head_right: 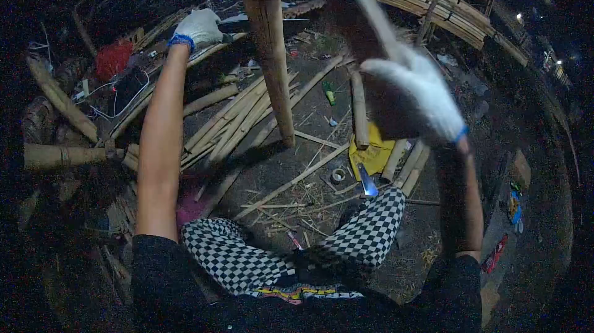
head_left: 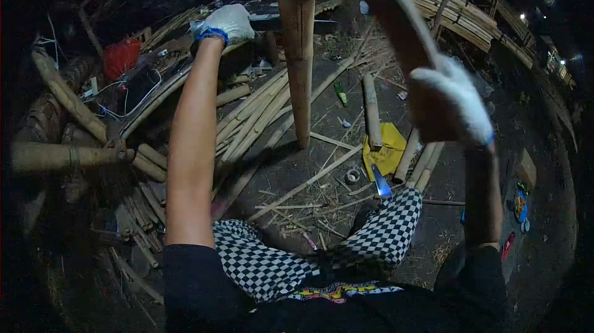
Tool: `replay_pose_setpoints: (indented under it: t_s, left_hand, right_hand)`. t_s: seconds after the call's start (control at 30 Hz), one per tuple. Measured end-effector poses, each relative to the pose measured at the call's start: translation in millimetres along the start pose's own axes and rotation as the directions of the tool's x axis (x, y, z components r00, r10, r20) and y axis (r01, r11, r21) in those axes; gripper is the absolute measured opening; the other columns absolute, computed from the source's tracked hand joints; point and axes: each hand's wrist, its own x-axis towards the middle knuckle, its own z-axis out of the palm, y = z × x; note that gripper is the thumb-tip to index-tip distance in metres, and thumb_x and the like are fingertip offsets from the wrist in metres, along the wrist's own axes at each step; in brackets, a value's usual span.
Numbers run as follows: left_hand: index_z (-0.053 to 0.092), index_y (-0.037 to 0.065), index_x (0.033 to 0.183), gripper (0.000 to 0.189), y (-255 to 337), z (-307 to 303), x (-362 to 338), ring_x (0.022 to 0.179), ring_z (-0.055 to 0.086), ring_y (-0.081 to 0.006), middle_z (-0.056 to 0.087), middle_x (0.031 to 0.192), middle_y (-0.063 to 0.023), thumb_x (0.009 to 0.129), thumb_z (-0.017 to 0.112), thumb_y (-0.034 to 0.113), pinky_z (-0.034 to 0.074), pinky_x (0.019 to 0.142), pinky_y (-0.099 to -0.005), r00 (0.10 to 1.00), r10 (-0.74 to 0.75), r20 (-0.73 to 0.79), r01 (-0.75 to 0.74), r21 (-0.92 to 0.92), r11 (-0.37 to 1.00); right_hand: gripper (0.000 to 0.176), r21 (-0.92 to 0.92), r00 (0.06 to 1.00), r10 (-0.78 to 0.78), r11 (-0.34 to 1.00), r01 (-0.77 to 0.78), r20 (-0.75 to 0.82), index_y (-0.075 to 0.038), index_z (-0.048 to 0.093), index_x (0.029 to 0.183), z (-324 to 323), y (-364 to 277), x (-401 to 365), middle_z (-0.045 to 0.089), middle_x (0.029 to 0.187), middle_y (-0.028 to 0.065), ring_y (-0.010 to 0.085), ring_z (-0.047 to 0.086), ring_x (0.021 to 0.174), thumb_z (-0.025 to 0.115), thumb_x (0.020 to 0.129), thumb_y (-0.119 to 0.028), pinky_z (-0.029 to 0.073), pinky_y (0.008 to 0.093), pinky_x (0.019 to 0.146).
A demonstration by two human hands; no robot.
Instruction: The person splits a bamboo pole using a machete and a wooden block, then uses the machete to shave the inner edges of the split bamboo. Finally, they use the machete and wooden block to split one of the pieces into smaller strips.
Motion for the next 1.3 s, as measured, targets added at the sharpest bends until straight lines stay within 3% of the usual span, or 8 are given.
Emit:
replay_pose_setpoints:
  t_s: [0.3,0.5,0.7,0.83,1.03,1.2,1.23,1.3]
  left_hand:
    - [0.073,0.005,0.098,0.040,21,-7,10,0.097,0.066,-0.0371,0.068,0.105,-0.0209,0.071,0.071,0.035,0.053,0.089,-0.0439,0.998,0.024,-0.057,-0.028,-0.072,0.997]
    - [0.073,0.005,0.100,0.042,42,-18,7,0.098,0.066,-0.0370,0.067,0.107,-0.0223,0.072,0.072,0.037,0.053,0.088,-0.0433,0.999,0.028,-0.039,-0.030,-0.044,0.999]
    - [0.073,0.005,0.098,0.039,21,-22,8,0.098,0.066,-0.0365,0.067,0.106,-0.0231,0.069,0.071,0.032,0.054,0.087,-0.0435,0.996,-0.044,0.079,0.045,-0.009,0.999]
    - [0.074,0.010,0.095,0.038,21,-16,10,0.093,0.066,-0.0360,0.069,0.103,-0.0185,0.065,0.072,0.035,0.053,0.085,-0.0446,0.996,-0.088,-0.002,0.088,-0.028,0.996]
    - [0.072,0.004,0.100,0.041,24,-9,19,0.098,0.066,-0.0367,0.067,0.106,-0.0230,0.072,0.070,0.034,0.053,0.088,-0.0441,1.000,0.006,-0.023,-0.007,-0.045,0.999]
    - [0.072,0.005,0.102,0.041,34,-15,28,0.099,0.066,-0.0363,0.067,0.107,-0.0228,0.073,0.071,0.034,0.053,0.088,-0.0442,1.000,0.005,-0.003,-0.005,-0.010,1.000]
    - [0.072,0.005,0.102,0.042,37,-11,29,0.099,0.066,-0.0361,0.067,0.107,-0.0229,0.072,0.071,0.034,0.053,0.088,-0.0442,1.000,0.024,0.008,-0.024,0.004,1.000]
    - [0.072,0.006,0.101,0.044,52,-30,10,0.099,0.067,-0.0362,0.067,0.107,-0.0230,0.069,0.074,0.037,0.053,0.088,-0.0442,0.999,0.017,0.028,-0.017,0.012,1.000]
  right_hand:
    - [0.038,-0.718,0.229,-0.905,0.424,0.552,-0.358,0.000,0.057,0.117,-84,-36,15,0.063,0.098,0.0137,0.0210,0.062,0.094,0.063,0.089,-0.024,0.051,0.0389,0.083]
    - [0.038,-0.290,0.961,-0.250,0.934,0.207,-0.120,-0.001,0.057,0.118,53,93,53,0.062,0.100,0.0114,0.0212,0.059,0.096,0.064,0.089,-0.024,0.049,0.0384,0.086]
    - [0.055,0.079,0.996,0.056,0.995,-0.062,0.076,0.005,0.054,0.127,9,46,-10,0.063,0.114,0.0130,0.0217,0.061,0.099,0.071,0.082,-0.022,0.049,0.0351,0.088]
    - [0.054,-0.638,0.538,-0.596,0.758,0.133,-0.596,-0.003,0.052,0.132,-76,11,-16,0.061,0.123,0.0133,0.0202,0.061,0.110,0.070,0.086,-0.024,0.051,0.0345,0.092]
    - [0.044,-0.821,0.112,-0.937,0.345,0.455,-0.332,-0.006,0.051,0.133,-88,-27,19,0.056,0.129,0.0135,0.0219,0.055,0.117,0.054,0.095,-0.028,0.046,0.0383,0.099]
    - [0.039,-0.106,0.580,-0.746,0.639,0.762,-0.327,-0.010,0.049,0.134,14,105,107,0.052,0.135,0.0136,0.0233,0.050,0.122,0.041,0.103,-0.032,0.041,0.0415,0.105]
    - [0.033,-0.614,0.789,-0.598,0.678,0.405,-0.140,-0.008,0.056,0.125,52,111,74,0.062,0.119,0.0091,0.0224,0.054,0.115,0.048,0.100,-0.029,0.045,0.0392,0.097]
    - [0.042,0.158,0.977,0.071,0.982,-0.104,0.201,0.001,0.056,0.120,64,173,70,0.065,0.105,0.0077,0.0151,0.060,0.090,0.063,0.092,-0.030,0.048,0.0302,0.083]
